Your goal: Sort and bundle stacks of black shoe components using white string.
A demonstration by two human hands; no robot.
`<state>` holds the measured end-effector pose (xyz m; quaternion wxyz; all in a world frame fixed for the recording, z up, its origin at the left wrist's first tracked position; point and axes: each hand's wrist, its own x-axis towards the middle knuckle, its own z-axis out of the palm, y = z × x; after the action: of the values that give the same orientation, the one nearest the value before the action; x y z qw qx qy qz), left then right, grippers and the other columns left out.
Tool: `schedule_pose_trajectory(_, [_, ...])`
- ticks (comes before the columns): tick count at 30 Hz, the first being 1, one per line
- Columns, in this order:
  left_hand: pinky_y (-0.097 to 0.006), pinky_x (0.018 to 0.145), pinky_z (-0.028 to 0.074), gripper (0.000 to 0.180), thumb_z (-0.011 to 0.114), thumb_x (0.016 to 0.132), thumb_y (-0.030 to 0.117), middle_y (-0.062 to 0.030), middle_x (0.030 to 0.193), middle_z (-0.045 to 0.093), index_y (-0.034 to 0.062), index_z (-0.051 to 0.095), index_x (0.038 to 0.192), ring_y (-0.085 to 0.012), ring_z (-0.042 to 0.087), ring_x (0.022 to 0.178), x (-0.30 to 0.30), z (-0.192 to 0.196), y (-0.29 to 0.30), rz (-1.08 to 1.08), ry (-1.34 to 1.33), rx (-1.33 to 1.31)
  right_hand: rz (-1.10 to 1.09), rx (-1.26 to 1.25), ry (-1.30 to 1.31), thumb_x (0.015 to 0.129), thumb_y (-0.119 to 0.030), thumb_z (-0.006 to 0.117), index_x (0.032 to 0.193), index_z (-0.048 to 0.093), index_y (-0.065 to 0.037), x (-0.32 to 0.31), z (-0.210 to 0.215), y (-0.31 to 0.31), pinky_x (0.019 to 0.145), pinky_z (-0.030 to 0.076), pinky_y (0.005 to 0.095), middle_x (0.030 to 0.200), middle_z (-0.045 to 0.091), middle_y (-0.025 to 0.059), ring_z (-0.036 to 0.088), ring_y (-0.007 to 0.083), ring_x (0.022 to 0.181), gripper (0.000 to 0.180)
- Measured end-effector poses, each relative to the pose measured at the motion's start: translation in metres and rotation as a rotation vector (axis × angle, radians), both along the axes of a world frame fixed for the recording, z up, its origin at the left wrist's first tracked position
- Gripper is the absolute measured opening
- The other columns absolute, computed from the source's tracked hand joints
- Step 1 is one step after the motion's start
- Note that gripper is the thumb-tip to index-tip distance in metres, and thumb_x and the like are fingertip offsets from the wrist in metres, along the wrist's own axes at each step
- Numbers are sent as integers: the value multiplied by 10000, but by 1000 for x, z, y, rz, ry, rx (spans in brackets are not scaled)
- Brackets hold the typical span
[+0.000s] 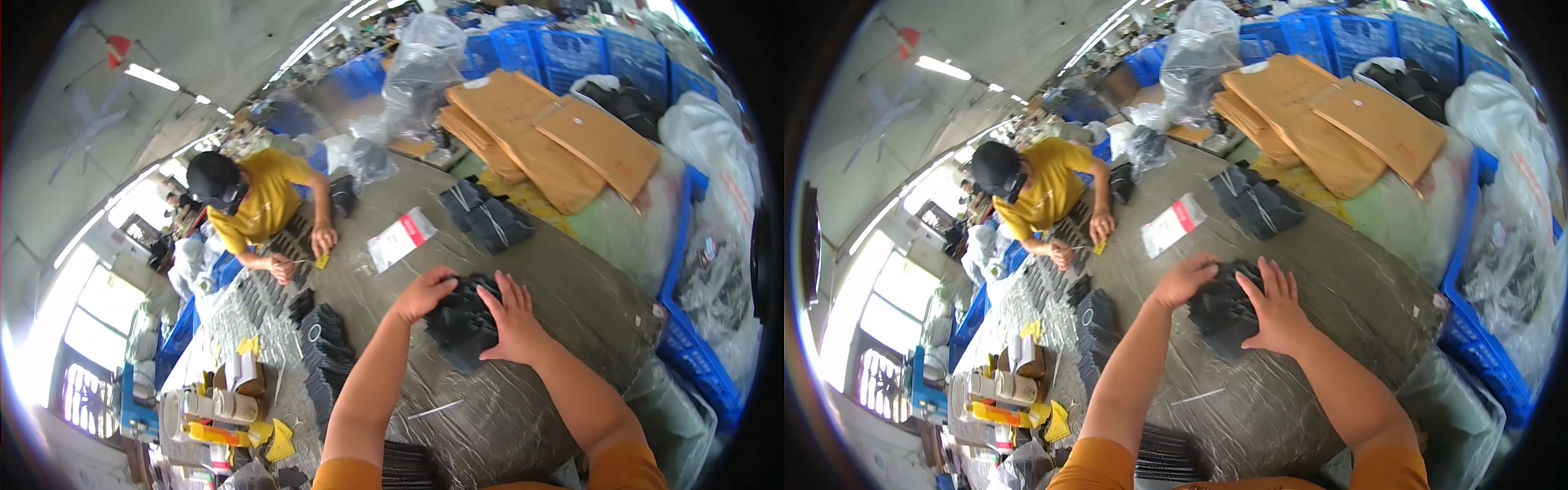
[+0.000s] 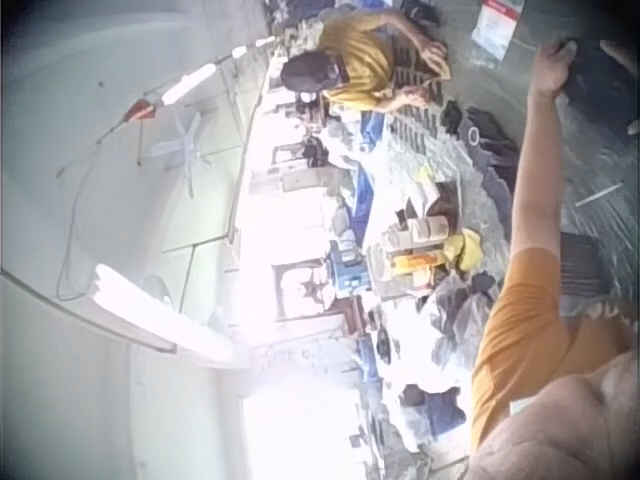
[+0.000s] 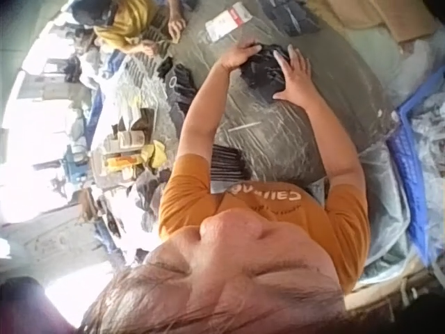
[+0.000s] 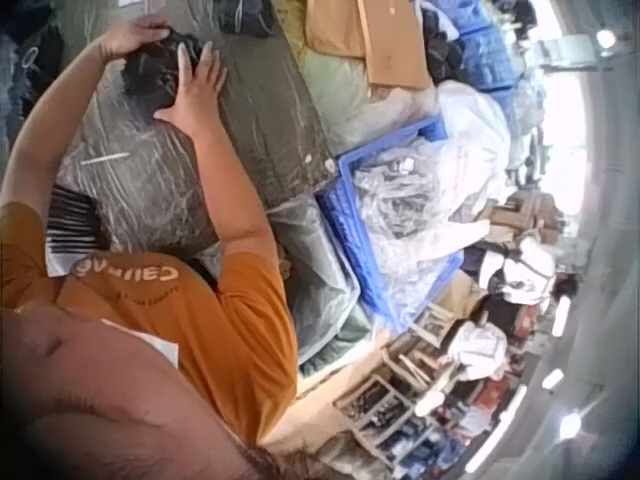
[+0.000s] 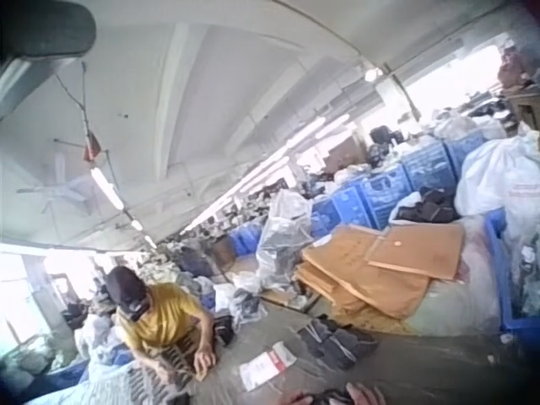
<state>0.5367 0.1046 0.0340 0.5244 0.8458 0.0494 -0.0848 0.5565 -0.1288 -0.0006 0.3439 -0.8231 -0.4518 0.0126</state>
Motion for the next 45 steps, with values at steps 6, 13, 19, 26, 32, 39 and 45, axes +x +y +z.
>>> schedule_pose_trajectory(6, [-319, 941, 407, 535, 505, 928, 440, -127, 1142, 593, -5, 522, 1224, -205, 541, 1065, -66, -14, 3, -37, -60, -630, 204, 55, 42, 459, -301, 888, 1453, 176, -225, -7, 4, -6, 1060, 182, 622, 1397, 295, 210, 318, 401, 1292, 1225])
schedule_pose_trajectory(13, [-323, 923, 438, 439, 471, 961, 353, -130, 1111, 611, -40, 558, 1134, -202, 578, 1013, -60, -38, -29, 355, -235, -807, 87, 64, -49, 463, -355, 874, 1456, 159, -196, -9, 7, -1, 1049, 194, 633, 1285, 406, 185, 386, 366, 1237, 1235])
schedule_pose_trajectory(19, [-271, 940, 401, 283, 480, 958, 159, -73, 1128, 603, -19, 545, 1169, -154, 546, 1051, -32, -41, -53, 474, -211, -644, 54, 28, -45, 444, -366, 883, 1461, 132, -181, -1, 6, -7, 1048, 184, 641, 1303, 377, 199, 380, 400, 1223, 1278])
schedule_pose_trajectory(26, [-302, 1023, 336, 392, 429, 975, 231, -118, 1219, 547, -13, 459, 1280, -194, 485, 1160, -28, -51, -46, 408, -305, -705, 69, 101, -26, 452, -344, 882, 1452, 157, -113, 6, 4, -9, 1044, 240, 582, 1272, 390, 212, 396, 390, 1204, 1256])
schedule_pose_trajectory(32, [-361, 1078, 286, 768, 340, 929, 583, -161, 1378, 392, -5, 254, 1415, -244, 389, 1258, -34, -40, -55, 183, -244, -889, 70, 151, -81, 457, -314, 881, 1426, 231, -72, 6, 10, -13, 970, 338, 502, 1205, 413, 183, 415, 375, 1134, 1191])
schedule_pose_trajectory(39, [-365, 1108, 231, 855, 214, 908, 664, -163, 1465, 291, 8, 158, 1453, -254, 295, 1339, -32, -54, -65, 265, -322, -686, 75, -7, -49, 474, -371, 871, 1457, 110, -83, 10, 9, -16, 1076, 183, 596, 1310, 382, 185, 359, 382, 1250, 1276])
schedule_pose_trajectory(45, [-341, 1102, 222, 774, 297, 943, 588, -153, 1467, 287, 27, 161, 1460, -244, 282, 1342, -41, -44, -77, 369, -310, -944, -6, -18, -53, 449, -370, 876, 1463, 119, -110, 11, 9, -20, 1048, 183, 653, 1297, 418, 187, 397, 363, 1236, 1291])
